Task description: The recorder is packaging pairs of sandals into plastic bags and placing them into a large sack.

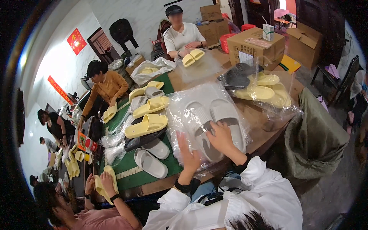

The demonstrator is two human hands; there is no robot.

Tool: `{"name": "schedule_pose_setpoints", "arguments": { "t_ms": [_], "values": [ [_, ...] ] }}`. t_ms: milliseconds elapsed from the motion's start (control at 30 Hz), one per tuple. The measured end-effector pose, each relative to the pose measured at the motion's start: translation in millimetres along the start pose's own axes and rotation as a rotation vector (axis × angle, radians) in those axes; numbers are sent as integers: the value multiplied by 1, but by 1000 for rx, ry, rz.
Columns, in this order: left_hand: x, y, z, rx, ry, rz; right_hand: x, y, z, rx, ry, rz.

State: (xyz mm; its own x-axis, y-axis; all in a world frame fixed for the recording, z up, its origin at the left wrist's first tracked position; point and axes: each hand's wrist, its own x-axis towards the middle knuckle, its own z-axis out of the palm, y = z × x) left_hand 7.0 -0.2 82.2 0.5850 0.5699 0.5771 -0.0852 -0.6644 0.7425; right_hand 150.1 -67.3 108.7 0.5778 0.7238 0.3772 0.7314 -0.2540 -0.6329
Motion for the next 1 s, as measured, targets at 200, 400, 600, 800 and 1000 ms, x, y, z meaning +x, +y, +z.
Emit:
{"name": "schedule_pose_setpoints", "arguments": {
  "t_ms": [200,400,600,800,1000],
  "values": [
    [-7,-20,-10,-528,239,-490,-5,7,26,168,-98,18],
    [-20,-54,-3,-585,59,-497,18,-5,31,100,-50,-29],
    [-28,-74,-1,-645,153,-569,11,22,21,49,-233,-279],
    [-40,-92,3,-483,156,-581,-32,48,-16,-78,-251,-240],
    [-39,-92,7,-638,185,-622,-44,75,-13,178,-311,-130]
  ]
}}
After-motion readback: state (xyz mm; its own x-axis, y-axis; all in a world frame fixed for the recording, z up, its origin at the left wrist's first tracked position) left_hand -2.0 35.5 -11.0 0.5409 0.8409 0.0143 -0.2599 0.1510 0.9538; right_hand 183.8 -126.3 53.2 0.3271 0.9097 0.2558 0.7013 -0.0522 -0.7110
